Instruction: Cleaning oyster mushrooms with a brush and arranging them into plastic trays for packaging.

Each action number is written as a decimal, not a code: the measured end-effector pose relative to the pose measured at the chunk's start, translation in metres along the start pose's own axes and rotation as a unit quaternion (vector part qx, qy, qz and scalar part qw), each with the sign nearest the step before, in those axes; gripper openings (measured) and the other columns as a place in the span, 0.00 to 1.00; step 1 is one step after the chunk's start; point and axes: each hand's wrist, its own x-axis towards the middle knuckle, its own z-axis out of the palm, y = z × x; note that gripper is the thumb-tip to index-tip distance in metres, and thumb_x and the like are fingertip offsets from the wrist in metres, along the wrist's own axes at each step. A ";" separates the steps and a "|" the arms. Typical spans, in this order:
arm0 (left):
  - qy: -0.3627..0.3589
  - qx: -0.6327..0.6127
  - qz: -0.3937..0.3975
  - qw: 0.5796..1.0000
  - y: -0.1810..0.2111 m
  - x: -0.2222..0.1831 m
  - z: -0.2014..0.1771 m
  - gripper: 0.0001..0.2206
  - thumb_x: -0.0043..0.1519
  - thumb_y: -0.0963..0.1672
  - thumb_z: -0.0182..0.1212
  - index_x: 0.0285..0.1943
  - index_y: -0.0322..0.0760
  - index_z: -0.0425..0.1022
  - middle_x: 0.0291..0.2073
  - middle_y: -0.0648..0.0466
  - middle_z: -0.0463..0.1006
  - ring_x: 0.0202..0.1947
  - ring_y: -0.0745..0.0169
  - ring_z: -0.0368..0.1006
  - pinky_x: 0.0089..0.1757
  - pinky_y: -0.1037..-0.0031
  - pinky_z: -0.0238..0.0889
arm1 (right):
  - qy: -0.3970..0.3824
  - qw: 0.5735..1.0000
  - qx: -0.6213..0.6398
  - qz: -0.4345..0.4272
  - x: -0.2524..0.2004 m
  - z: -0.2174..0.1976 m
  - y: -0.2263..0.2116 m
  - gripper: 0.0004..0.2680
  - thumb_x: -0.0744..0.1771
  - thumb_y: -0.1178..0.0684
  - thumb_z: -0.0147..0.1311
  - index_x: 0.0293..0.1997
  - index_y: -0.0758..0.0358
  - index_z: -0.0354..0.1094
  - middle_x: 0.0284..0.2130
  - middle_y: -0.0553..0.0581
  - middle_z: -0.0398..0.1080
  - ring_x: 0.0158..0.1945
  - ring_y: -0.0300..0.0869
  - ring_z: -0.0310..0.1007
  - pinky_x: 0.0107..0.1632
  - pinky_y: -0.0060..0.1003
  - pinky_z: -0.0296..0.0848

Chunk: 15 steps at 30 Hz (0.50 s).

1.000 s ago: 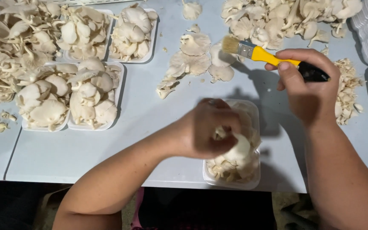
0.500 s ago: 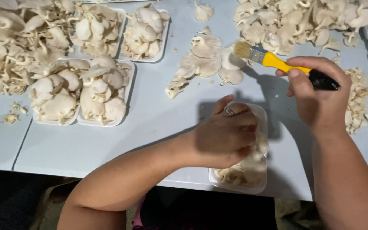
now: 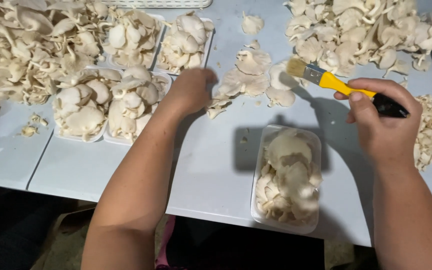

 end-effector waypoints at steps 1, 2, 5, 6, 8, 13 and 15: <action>0.002 0.000 -0.001 1.000 0.000 -0.001 0.000 0.21 0.53 0.34 0.55 0.55 0.40 0.79 0.49 0.46 0.82 0.50 0.44 0.77 0.46 0.57 0.71 | -0.001 1.000 0.001 -0.001 0.001 0.000 0.001 0.06 0.76 0.61 0.52 0.54 0.77 0.71 0.39 0.68 0.71 0.48 0.53 0.82 0.37 0.32 0.73; -0.049 0.026 -0.017 0.998 0.000 -0.003 0.000 0.20 0.56 0.35 0.51 0.55 0.41 0.79 0.52 0.50 0.78 0.50 0.46 0.75 0.43 0.60 0.70 | -0.005 1.000 0.000 -0.003 0.001 -0.001 0.001 0.06 0.76 0.61 0.52 0.54 0.77 0.71 0.40 0.69 0.71 0.48 0.54 0.82 0.37 0.32 0.73; -0.108 0.042 -0.024 0.993 0.000 -0.004 0.001 0.20 0.55 0.37 0.46 0.53 0.45 0.79 0.49 0.56 0.77 0.47 0.53 0.74 0.41 0.65 0.68 | -0.011 1.000 0.003 -0.005 0.001 0.000 0.002 0.06 0.76 0.61 0.52 0.54 0.78 0.71 0.41 0.70 0.72 0.46 0.53 0.81 0.37 0.32 0.73; -0.118 0.033 -0.015 0.992 0.000 -0.004 0.001 0.22 0.51 0.36 0.46 0.50 0.47 0.80 0.42 0.58 0.80 0.44 0.57 0.75 0.41 0.68 0.66 | -0.013 1.000 0.007 -0.006 0.001 0.000 0.001 0.06 0.75 0.62 0.51 0.54 0.79 0.71 0.40 0.71 0.73 0.44 0.52 0.80 0.36 0.32 0.73; -0.126 0.003 -0.017 0.992 0.007 -0.010 -0.006 0.18 0.52 0.37 0.48 0.48 0.46 0.77 0.41 0.59 0.78 0.42 0.60 0.73 0.40 0.70 0.65 | -0.009 1.000 -0.001 0.002 0.001 0.001 -0.002 0.06 0.75 0.62 0.51 0.53 0.77 0.71 0.40 0.70 0.74 0.42 0.50 0.80 0.36 0.32 0.72; -0.146 -0.055 -0.021 0.987 0.019 -0.020 -0.016 0.13 0.56 0.42 0.57 0.50 0.44 0.75 0.39 0.59 0.73 0.37 0.65 0.69 0.36 0.72 0.61 | -0.012 1.000 -0.005 -0.008 0.002 0.001 -0.003 0.05 0.75 0.63 0.51 0.53 0.78 0.71 0.40 0.71 0.73 0.43 0.51 0.80 0.37 0.32 0.72; -0.125 -0.053 -0.014 0.991 0.020 -0.021 -0.014 0.15 0.54 0.40 0.52 0.50 0.42 0.74 0.37 0.58 0.73 0.36 0.63 0.68 0.35 0.72 0.60 | -0.023 1.000 -0.009 -0.002 0.003 0.000 -0.002 0.06 0.75 0.61 0.51 0.54 0.76 0.71 0.41 0.71 0.75 0.30 0.43 0.70 0.37 0.33 0.70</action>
